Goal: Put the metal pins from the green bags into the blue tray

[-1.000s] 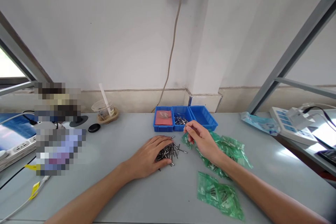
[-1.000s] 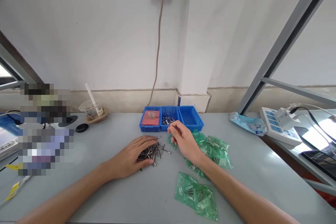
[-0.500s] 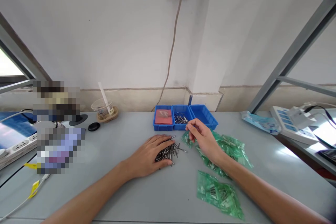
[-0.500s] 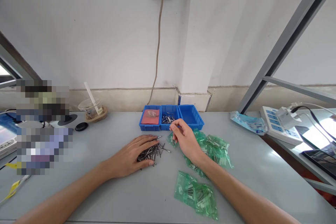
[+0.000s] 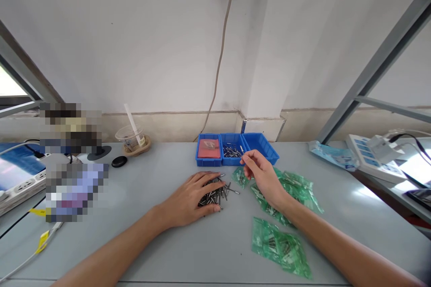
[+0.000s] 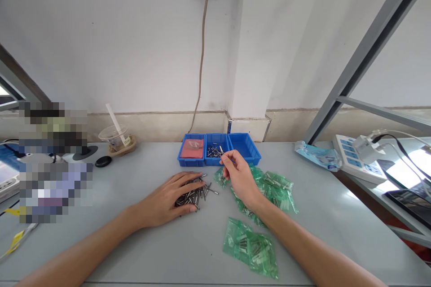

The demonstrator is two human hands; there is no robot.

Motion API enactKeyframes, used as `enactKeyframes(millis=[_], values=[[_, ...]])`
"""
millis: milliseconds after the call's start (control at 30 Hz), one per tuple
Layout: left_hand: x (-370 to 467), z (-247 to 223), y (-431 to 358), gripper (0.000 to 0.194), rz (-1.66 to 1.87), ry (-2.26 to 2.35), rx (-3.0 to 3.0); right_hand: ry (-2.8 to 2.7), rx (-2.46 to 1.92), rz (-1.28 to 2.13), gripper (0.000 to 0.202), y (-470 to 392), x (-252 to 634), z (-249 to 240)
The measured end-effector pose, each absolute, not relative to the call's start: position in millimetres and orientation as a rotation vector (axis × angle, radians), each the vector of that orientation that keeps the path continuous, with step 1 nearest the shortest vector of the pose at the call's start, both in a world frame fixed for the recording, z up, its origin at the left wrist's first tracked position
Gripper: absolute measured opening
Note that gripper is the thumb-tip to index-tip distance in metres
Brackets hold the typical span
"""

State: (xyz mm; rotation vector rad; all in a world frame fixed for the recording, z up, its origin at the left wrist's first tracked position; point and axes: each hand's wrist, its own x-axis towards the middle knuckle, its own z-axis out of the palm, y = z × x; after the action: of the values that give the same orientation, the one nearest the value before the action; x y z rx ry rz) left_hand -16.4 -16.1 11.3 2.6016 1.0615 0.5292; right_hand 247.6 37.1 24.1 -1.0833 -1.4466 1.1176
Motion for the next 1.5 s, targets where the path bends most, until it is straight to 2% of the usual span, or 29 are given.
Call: enactKeyframes(millis=[200, 567, 967, 1100, 1267, 1500], values=[[-16.0, 14.3, -17.9, 0.060, 0.504, 1.022, 2.627, -1.401, -1.101, 1.109, 0.036, 37.1, 247.9, 26.5], [1.3, 9.2, -20.6, 0.079, 0.361, 1.045, 2.692, -1.358, -1.089, 1.094, 0.033, 40.4, 247.4, 28.2], [3.9, 9.1, -18.6, 0.080, 0.446, 0.985, 2.694, -1.347, -1.094, 1.096, 0.035, 39.7, 246.1, 32.1], [3.1, 8.7, -19.4, 0.071, 0.459, 0.986, 2.727, -1.360, -1.102, 1.099, 0.036, 37.8, 246.4, 34.3], [4.5, 10.1, -20.6, 0.048, 0.591, 0.980, 2.741, -1.372, -1.083, 1.115, 0.034, 38.6, 246.8, 32.8], [3.5, 10.6, -16.6, 0.049, 0.530, 0.952, 2.752, -1.361, -1.039, 1.141, 0.036, 41.0, 245.3, 27.4]])
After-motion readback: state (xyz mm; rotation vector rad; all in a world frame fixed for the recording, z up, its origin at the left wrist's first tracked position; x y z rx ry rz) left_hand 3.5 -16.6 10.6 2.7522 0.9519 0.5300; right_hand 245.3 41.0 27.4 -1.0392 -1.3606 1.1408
